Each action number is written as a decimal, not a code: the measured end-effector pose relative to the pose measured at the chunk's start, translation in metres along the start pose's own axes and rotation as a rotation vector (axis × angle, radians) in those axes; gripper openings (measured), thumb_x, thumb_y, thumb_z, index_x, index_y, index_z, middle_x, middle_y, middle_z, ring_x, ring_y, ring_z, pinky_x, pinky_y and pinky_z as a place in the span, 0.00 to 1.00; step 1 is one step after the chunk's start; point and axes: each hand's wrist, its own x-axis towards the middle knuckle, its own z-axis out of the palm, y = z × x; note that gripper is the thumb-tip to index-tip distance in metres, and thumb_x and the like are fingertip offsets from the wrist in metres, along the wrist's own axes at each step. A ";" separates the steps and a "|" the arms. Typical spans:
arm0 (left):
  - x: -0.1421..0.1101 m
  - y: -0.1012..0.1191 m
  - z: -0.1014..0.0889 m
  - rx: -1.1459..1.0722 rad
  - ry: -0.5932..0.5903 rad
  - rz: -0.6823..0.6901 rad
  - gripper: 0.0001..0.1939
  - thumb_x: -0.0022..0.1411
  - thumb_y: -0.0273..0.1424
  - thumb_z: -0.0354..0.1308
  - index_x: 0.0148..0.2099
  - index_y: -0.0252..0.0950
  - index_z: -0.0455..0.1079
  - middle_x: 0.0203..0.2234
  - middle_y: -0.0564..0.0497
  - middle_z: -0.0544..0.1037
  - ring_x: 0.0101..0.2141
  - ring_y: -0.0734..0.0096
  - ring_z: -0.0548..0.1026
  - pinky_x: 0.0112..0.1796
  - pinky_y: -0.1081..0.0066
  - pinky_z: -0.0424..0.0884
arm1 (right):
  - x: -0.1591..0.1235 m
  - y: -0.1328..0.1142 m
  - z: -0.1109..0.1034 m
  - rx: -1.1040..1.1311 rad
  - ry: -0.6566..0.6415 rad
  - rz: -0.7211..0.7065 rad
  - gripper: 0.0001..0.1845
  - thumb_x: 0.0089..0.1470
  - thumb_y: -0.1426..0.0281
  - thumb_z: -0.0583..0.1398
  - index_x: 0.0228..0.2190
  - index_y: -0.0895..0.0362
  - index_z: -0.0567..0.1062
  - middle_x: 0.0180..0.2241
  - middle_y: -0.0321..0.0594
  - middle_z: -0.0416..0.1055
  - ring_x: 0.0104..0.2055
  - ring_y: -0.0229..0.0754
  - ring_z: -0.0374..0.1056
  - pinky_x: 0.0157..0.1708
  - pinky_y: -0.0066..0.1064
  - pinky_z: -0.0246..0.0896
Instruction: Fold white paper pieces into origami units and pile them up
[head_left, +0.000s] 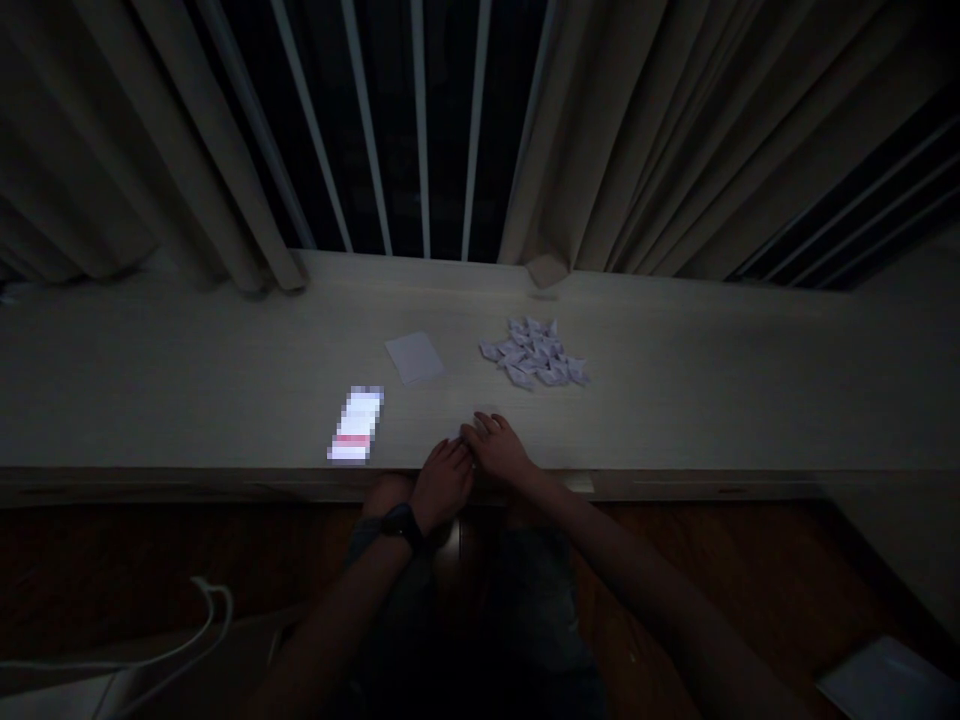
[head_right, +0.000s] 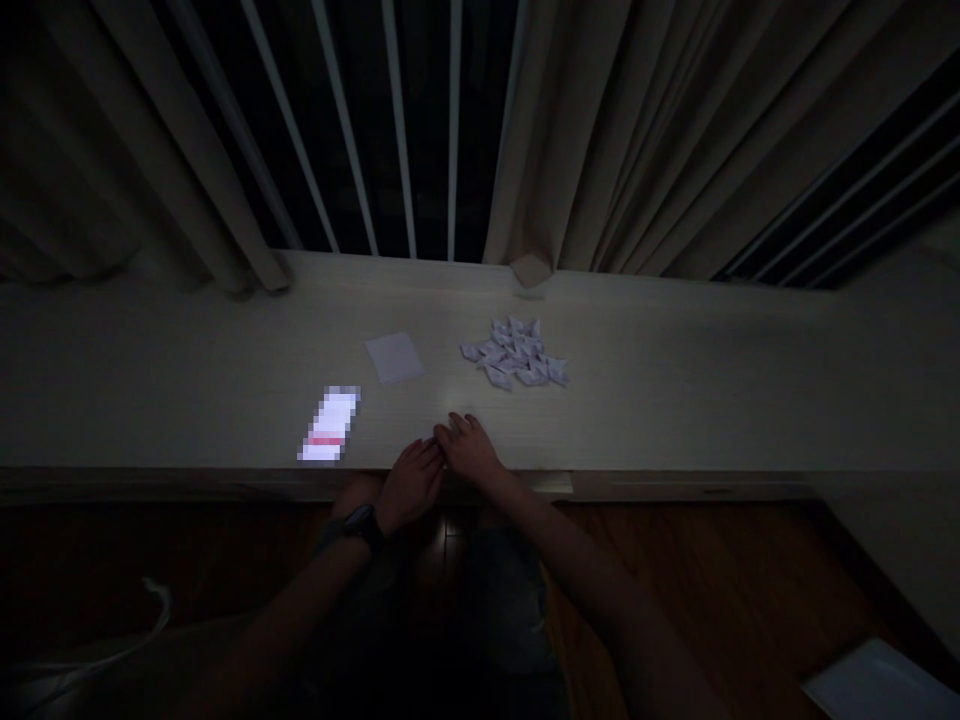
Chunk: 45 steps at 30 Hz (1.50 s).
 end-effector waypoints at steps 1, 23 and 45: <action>-0.001 -0.001 0.000 0.002 -0.002 0.002 0.17 0.64 0.28 0.46 0.54 0.34 0.66 0.53 0.44 0.70 0.57 0.61 0.62 0.59 0.55 0.52 | 0.003 0.001 0.003 0.005 0.004 0.011 0.19 0.58 0.72 0.54 0.51 0.57 0.67 0.46 0.51 0.72 0.60 0.52 0.54 0.56 0.45 0.47; 0.018 -0.027 -0.003 0.007 -0.021 0.010 0.20 0.65 0.28 0.47 0.58 0.42 0.64 0.55 0.49 0.69 0.52 0.60 0.64 0.49 0.56 0.60 | -0.007 0.013 0.039 0.322 0.338 0.532 0.05 0.52 0.67 0.61 0.29 0.54 0.77 0.45 0.38 0.74 0.49 0.45 0.61 0.53 0.36 0.51; 0.014 -0.029 0.002 -0.001 -0.024 -0.016 0.23 0.63 0.27 0.48 0.60 0.41 0.62 0.57 0.51 0.67 0.54 0.58 0.62 0.50 0.55 0.58 | 0.012 0.002 -0.015 -0.110 -0.164 0.251 0.09 0.58 0.72 0.52 0.36 0.60 0.72 0.40 0.50 0.70 0.46 0.49 0.60 0.43 0.38 0.50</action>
